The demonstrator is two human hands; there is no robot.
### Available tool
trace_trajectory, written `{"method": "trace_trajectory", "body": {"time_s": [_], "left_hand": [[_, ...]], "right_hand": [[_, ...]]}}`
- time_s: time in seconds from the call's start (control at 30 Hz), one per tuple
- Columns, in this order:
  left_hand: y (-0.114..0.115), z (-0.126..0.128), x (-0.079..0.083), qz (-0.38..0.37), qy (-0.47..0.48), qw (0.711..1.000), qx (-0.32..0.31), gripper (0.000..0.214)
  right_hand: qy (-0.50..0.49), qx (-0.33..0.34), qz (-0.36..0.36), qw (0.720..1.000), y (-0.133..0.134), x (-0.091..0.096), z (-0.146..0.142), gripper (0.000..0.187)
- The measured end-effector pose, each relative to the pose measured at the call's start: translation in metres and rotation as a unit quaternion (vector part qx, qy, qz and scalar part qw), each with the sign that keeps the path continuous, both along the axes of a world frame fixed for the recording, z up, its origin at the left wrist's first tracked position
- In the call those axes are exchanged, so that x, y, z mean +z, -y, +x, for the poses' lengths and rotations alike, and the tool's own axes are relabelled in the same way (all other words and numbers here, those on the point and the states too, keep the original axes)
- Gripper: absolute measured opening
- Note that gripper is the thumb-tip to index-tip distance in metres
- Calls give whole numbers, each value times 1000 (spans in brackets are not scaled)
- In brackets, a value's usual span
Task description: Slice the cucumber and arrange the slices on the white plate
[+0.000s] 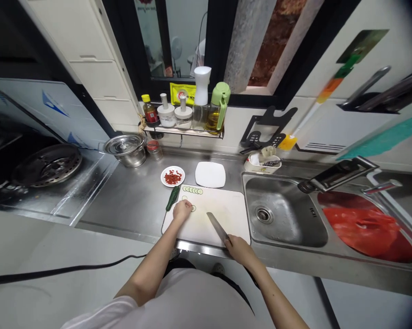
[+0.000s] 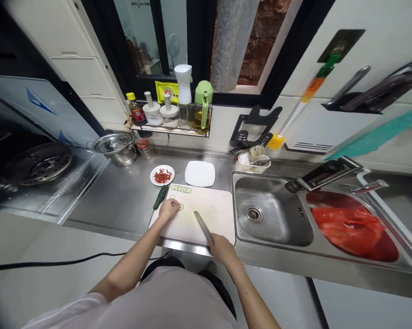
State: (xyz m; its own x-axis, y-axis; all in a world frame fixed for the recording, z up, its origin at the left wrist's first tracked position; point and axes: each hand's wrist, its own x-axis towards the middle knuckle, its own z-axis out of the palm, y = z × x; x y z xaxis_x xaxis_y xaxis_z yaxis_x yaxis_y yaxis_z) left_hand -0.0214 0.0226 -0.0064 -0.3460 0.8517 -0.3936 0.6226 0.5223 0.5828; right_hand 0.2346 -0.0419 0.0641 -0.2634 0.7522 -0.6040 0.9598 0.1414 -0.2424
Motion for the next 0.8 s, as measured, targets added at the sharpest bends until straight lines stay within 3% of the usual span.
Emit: {"method": "trace_trajectory", "body": {"time_s": [0.3, 0.8], "left_hand": [[-10, -26, 9, 18, -50, 998, 47, 11], [-16, -21, 14, 30, -162, 985, -47, 23]], "right_hand": [[2, -14, 9, 1000, -9, 6, -2, 28], [-2, -18, -1, 1000, -12, 5, 2, 31]]}}
